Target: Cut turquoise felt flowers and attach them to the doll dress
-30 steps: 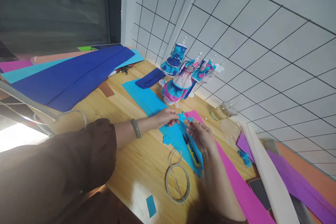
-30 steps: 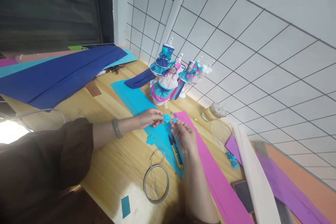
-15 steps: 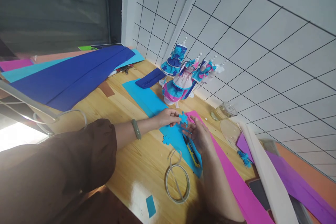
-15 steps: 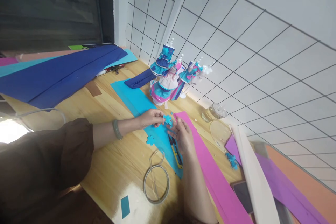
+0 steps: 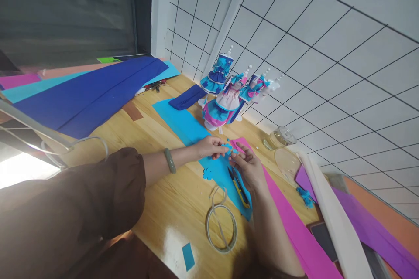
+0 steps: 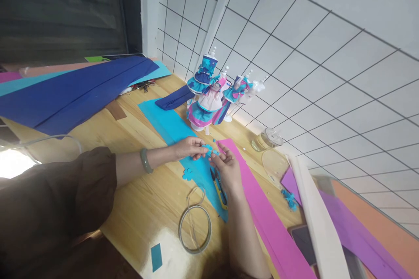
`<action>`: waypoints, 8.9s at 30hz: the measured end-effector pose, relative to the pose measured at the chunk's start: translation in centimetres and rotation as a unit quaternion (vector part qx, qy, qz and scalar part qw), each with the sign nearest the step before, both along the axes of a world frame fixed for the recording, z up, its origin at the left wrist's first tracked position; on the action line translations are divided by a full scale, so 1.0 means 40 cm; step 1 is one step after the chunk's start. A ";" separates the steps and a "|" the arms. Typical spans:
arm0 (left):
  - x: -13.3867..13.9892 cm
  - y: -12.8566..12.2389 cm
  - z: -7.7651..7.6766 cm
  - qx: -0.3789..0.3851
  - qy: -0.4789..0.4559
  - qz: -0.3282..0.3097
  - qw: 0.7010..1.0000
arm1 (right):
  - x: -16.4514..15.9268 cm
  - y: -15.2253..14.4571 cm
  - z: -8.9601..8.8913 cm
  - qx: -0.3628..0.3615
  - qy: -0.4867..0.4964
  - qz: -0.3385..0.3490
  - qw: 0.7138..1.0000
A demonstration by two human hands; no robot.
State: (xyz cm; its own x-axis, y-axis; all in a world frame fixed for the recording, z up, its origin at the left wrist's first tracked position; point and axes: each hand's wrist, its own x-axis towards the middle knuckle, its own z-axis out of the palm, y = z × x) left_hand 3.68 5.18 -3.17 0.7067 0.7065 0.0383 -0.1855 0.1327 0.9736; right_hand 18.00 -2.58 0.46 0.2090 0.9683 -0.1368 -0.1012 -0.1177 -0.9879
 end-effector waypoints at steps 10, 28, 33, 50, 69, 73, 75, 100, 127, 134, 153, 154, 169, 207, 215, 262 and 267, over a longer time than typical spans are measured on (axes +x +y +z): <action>0.007 0.009 -0.022 0.014 0.010 0.007 1.000 | -0.003 0.001 -0.009 0.036 -0.045 -0.004 0.998; 0.001 0.010 -0.011 0.028 0.026 0.001 0.999 | 0.008 0.001 -0.005 -0.002 0.020 0.011 1.000; -0.018 0.008 0.005 0.072 0.106 -0.044 0.991 | 0.027 0.004 -0.011 0.012 -0.002 -0.013 1.000; -0.078 0.042 0.025 0.194 0.329 -0.194 0.903 | 0.010 0.003 -0.010 0.016 -0.049 -0.006 0.999; -0.041 0.025 0.043 -0.224 0.101 -0.188 0.951 | -0.027 -0.018 -0.016 0.175 -0.351 -0.043 0.919; -0.035 0.033 0.031 -0.260 0.062 -0.182 0.946 | -0.033 -0.021 -0.021 0.203 -0.401 0.014 0.893; -0.033 0.037 0.025 -0.265 0.045 -0.175 0.947 | -0.035 -0.022 -0.020 0.212 -0.416 0.043 0.883; -0.011 0.012 0.009 0.032 0.024 -0.059 0.997 | -0.033 0.001 -0.017 0.044 -0.082 -0.021 0.995; -0.024 0.106 -0.024 -0.300 -0.258 0.082 0.915 | -0.048 0.121 0.004 0.124 -0.212 0.029 0.969; -0.027 0.109 -0.020 -0.321 -0.270 0.096 0.903 | -0.077 0.189 -0.001 0.174 -0.314 0.026 0.933; -0.024 0.105 -0.011 -0.312 -0.317 0.091 0.891 | -0.088 0.211 -0.018 0.197 -0.328 -0.002 0.924; -0.024 0.103 -0.009 -0.312 -0.318 0.090 0.891 | -0.089 0.212 -0.017 0.195 -0.328 -0.004 0.924; -0.027 0.105 -0.007 -0.362 -0.319 0.077 0.872 | -0.096 0.213 -0.008 0.186 -0.342 -0.014 0.921; -0.022 0.112 -0.042 -0.252 -0.270 0.082 0.926 | -0.040 0.186 -0.019 0.159 -0.312 0.005 0.937; -0.021 0.112 -0.047 -0.238 -0.273 0.072 0.929 | -0.028 0.169 0.014 0.164 -0.281 0.006 0.945; -0.019 0.118 -0.051 -0.288 -0.274 0.082 0.914 | -0.068 0.359 0.385 0.275 -0.482 -0.101 0.826; -0.021 0.122 -0.044 -0.298 -0.272 0.097 0.910 | -0.066 0.364 0.385 0.275 -0.467 -0.103 0.834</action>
